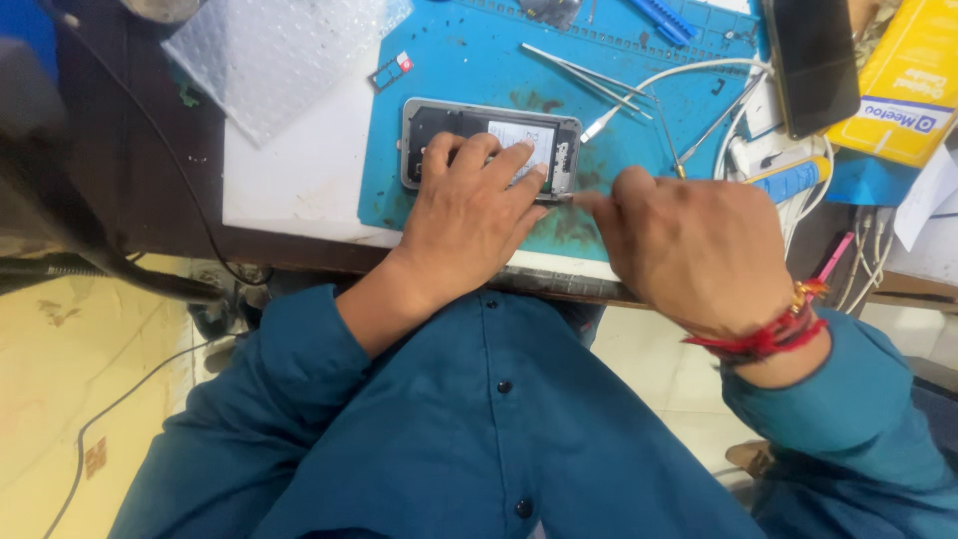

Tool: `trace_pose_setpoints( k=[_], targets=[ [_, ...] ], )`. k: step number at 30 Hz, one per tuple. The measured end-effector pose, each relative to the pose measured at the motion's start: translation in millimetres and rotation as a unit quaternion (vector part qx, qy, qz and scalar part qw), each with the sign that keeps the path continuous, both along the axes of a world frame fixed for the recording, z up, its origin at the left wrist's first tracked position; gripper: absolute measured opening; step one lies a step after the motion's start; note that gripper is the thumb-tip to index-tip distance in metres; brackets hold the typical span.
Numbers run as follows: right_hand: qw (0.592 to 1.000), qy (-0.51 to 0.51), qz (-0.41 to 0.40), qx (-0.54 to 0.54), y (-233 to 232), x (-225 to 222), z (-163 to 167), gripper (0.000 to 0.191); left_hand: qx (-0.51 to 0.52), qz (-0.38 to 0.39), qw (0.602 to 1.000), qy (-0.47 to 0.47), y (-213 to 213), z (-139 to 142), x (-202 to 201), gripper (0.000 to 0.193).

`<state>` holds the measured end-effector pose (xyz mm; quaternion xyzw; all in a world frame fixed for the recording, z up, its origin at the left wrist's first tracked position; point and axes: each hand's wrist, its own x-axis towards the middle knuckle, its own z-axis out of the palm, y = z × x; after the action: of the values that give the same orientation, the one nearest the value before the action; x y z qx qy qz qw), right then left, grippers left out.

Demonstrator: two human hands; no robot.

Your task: The person uses a red-handled screwdriver to remove screws from the back of a disassembled smartphone. The person then places the phone down and picks up a new battery, peeling off the protective film before setting it aside.

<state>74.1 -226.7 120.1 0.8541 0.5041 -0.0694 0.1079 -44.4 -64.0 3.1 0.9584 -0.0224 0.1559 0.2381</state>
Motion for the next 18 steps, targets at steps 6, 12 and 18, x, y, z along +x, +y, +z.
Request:
trace_pose_setpoints(
  k=[6,12,18],
  targets=[
    [0.998,-0.001,-0.006,-0.066,11.1,10.1,6.4,0.041,-0.004,0.002,1.0,-0.003,0.0,0.2,0.3,0.036],
    [0.998,0.016,0.007,-0.067,11.1,13.9,5.9,0.04,-0.005,-0.001,1.0,0.001,0.9,0.8,0.7,0.036],
    [0.999,0.036,0.007,-0.021,12.7,10.1,5.0,0.038,-0.008,-0.004,1.0,0.001,1.5,1.5,1.4,0.035]
  ],
)
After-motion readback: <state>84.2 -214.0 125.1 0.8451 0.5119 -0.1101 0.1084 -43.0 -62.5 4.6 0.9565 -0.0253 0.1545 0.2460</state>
